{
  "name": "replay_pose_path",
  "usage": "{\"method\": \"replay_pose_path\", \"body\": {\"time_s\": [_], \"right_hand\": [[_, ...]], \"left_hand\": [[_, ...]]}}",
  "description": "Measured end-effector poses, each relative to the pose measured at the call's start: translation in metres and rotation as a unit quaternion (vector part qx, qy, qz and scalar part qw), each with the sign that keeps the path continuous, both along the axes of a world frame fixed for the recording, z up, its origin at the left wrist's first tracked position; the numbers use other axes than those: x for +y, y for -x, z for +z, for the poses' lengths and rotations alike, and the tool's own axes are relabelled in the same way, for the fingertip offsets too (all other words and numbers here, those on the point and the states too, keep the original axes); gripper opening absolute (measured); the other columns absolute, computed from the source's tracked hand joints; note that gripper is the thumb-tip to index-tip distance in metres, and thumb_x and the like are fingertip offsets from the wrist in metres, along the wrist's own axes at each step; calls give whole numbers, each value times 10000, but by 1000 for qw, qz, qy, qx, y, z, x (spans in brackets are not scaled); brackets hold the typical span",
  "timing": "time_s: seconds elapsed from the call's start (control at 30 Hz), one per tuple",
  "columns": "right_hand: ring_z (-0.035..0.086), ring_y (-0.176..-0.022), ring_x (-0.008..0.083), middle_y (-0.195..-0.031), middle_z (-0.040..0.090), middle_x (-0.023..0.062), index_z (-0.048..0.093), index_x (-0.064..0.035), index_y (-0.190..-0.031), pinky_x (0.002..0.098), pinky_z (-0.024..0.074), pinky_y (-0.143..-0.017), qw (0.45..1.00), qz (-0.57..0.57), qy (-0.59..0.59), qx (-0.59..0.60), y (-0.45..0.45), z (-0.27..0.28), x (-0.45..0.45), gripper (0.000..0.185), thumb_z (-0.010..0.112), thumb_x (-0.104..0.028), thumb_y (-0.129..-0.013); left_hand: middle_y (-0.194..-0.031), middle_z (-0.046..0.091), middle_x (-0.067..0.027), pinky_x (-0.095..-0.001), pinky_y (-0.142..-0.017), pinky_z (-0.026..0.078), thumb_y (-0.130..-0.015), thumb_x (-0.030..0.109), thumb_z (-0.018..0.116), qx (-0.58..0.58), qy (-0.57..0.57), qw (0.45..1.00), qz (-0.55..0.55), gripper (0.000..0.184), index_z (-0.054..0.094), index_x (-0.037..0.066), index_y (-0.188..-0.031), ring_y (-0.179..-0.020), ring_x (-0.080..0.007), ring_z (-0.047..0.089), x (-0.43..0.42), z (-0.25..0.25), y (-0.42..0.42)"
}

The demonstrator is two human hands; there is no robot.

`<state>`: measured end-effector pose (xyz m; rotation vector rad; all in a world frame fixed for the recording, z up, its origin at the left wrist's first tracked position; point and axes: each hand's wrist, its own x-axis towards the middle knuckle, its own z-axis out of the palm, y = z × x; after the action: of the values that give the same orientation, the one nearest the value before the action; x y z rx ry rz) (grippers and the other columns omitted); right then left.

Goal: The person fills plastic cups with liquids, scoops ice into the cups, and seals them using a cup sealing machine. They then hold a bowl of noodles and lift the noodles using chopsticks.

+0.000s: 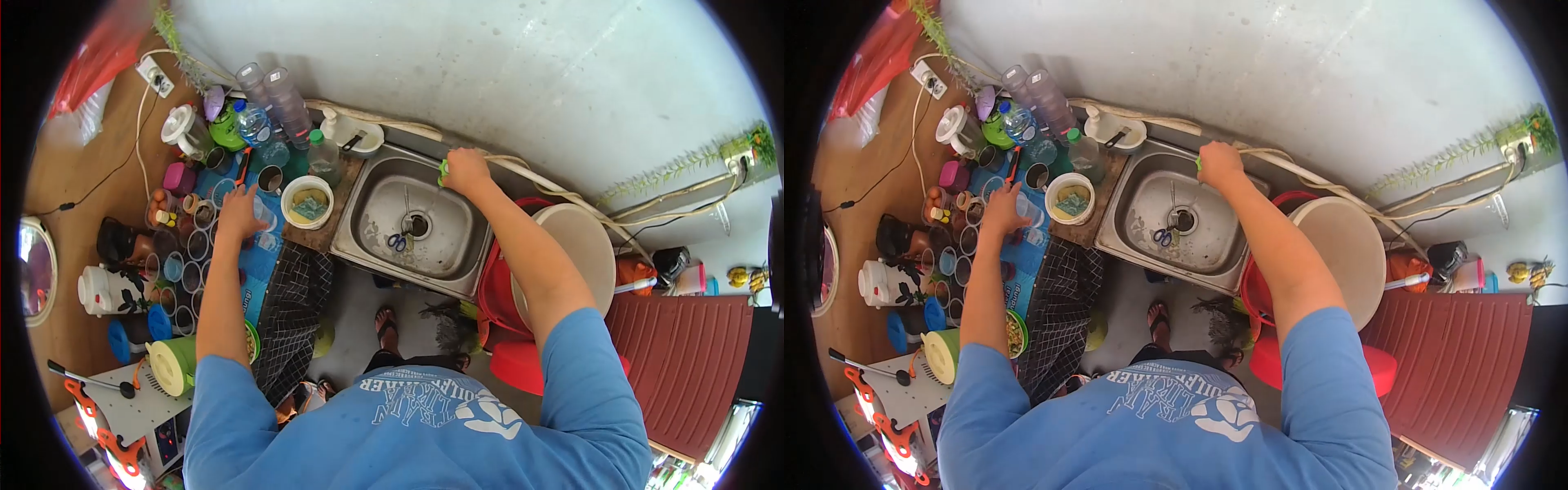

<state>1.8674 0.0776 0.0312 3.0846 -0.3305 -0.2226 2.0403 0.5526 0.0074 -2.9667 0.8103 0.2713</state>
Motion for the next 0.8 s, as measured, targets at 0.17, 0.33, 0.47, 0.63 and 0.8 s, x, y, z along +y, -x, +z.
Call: {"method": "replay_pose_path", "body": {"time_s": [0.17, 0.33, 0.47, 0.63, 0.8], "right_hand": [[717, -961, 373, -981, 740, 213, 759, -17, -918, 470, 574, -867, 993, -89, -51, -63, 10, -19, -5, 453, 777, -436, -747], [710, -996, 380, -1039, 738, 217, 738, -36, -1043, 483, 552, -891, 988, -114, -102, 9, 9, -7, -3, 527, 751, -509, -812], [693, -1008, 348, -1084, 734, 176, 708, -104, -1143, 475, 529, -906, 972, 96, -195, 91, 32, 53, 1, 480, 695, -518, -899], [690, -724, 382, -729, 693, 189, 726, -54, -767, 499, 547, -645, 957, 207, -149, -139, 142, 195, 84, 354, 699, -407, -786], [730, -756, 333, -765, 731, 156, 748, -63, -727, 469, 570, -632, 949, 174, -133, -226, 378, 296, 171, 173, 706, -231, -722]], "left_hand": [[-1385, 583, -217, -489, -1096, 425, -729, 240, 850, -74, 166, 983, -3, 749, 549, 52, -1389, -1273, -406, 549, -47, 46, 91], [-1168, 687, -189, -474, -981, 501, -780, 282, 785, 64, 215, 974, -24, 484, 678, 59, -1196, -1132, -380, 622, -97, 52, 217], [-1097, 725, -174, -446, -918, 535, -779, 316, 822, 264, 281, 891, -242, 587, 668, 59, -1284, -1011, -373, 673, -91, 49, 262], [-1052, 738, -228, -414, -689, 588, -860, 224, 782, 546, 489, 532, -424, 364, 727, -64, -1076, -794, -280, 723, -111, 173, 258], [-1068, 735, -222, -413, -670, 614, -849, 402, 819, 627, 194, 104, -747, 465, 718, 80, -1169, -816, -379, 744, -201, 275, 367]]}}
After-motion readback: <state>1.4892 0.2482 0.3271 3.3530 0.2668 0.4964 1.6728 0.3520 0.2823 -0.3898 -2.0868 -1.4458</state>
